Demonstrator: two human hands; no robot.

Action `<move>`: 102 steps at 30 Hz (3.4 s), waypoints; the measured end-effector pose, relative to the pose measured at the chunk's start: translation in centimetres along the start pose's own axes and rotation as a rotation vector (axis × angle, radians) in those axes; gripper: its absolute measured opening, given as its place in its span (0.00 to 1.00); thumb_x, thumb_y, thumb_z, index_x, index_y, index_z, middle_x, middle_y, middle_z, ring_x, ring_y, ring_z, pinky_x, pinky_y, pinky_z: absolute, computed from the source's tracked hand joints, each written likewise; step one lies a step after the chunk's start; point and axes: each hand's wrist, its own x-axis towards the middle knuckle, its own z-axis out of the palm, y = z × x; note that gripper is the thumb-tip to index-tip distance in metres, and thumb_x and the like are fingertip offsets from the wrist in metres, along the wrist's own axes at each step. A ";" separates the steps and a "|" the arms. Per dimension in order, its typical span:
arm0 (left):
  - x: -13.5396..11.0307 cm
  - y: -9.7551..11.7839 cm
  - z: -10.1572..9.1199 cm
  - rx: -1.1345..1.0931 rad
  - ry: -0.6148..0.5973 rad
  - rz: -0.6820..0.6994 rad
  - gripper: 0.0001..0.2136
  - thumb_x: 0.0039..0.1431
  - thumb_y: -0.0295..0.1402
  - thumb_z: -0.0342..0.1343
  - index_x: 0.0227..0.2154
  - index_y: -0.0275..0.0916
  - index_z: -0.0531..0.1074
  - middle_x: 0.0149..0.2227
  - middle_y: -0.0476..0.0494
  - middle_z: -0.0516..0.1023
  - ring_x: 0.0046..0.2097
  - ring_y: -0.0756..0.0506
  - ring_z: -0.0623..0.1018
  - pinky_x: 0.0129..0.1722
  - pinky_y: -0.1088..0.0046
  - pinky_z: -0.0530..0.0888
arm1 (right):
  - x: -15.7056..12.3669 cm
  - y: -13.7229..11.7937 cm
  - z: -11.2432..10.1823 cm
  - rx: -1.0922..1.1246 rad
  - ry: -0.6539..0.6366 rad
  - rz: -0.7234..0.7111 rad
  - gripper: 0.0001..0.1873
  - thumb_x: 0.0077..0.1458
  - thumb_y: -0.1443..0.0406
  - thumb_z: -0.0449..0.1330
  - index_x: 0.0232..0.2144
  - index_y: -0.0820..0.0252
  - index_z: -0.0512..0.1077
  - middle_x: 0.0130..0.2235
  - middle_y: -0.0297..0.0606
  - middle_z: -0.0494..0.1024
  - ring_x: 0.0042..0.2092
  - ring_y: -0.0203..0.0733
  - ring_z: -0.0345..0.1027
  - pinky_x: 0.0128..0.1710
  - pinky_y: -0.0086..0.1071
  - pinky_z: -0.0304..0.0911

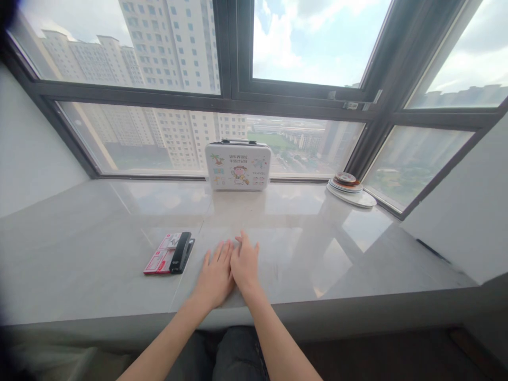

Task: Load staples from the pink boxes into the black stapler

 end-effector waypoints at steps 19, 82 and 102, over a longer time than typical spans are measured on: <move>-7.7 -1.5 -4.9 -0.286 0.206 -0.236 0.18 0.72 0.41 0.43 0.53 0.50 0.77 0.55 0.45 0.78 0.57 0.39 0.75 0.56 0.56 0.76 | 1.8 -4.9 -1.6 -0.148 -0.227 -0.267 0.30 0.56 0.74 0.56 0.59 0.46 0.69 0.54 0.37 0.75 0.57 0.50 0.66 0.66 0.59 0.44; -1.8 -2.6 -1.6 -0.758 -0.003 -0.052 0.21 0.61 0.38 0.62 0.57 0.46 0.71 0.47 0.44 0.78 0.44 0.42 0.76 0.50 0.62 0.71 | -0.2 1.1 -11.1 -0.302 -0.447 -0.286 0.07 0.58 0.62 0.64 0.37 0.49 0.83 0.32 0.33 0.80 0.35 0.41 0.70 0.32 0.31 0.48; -2.1 -2.5 -2.0 -0.773 0.096 -0.092 0.19 0.62 0.39 0.60 0.56 0.45 0.72 0.48 0.43 0.78 0.42 0.43 0.77 0.46 0.65 0.73 | -2.9 7.6 -11.5 0.046 -0.208 -0.190 0.17 0.67 0.54 0.59 0.51 0.57 0.76 0.30 0.30 0.72 0.31 0.39 0.64 0.35 0.30 0.58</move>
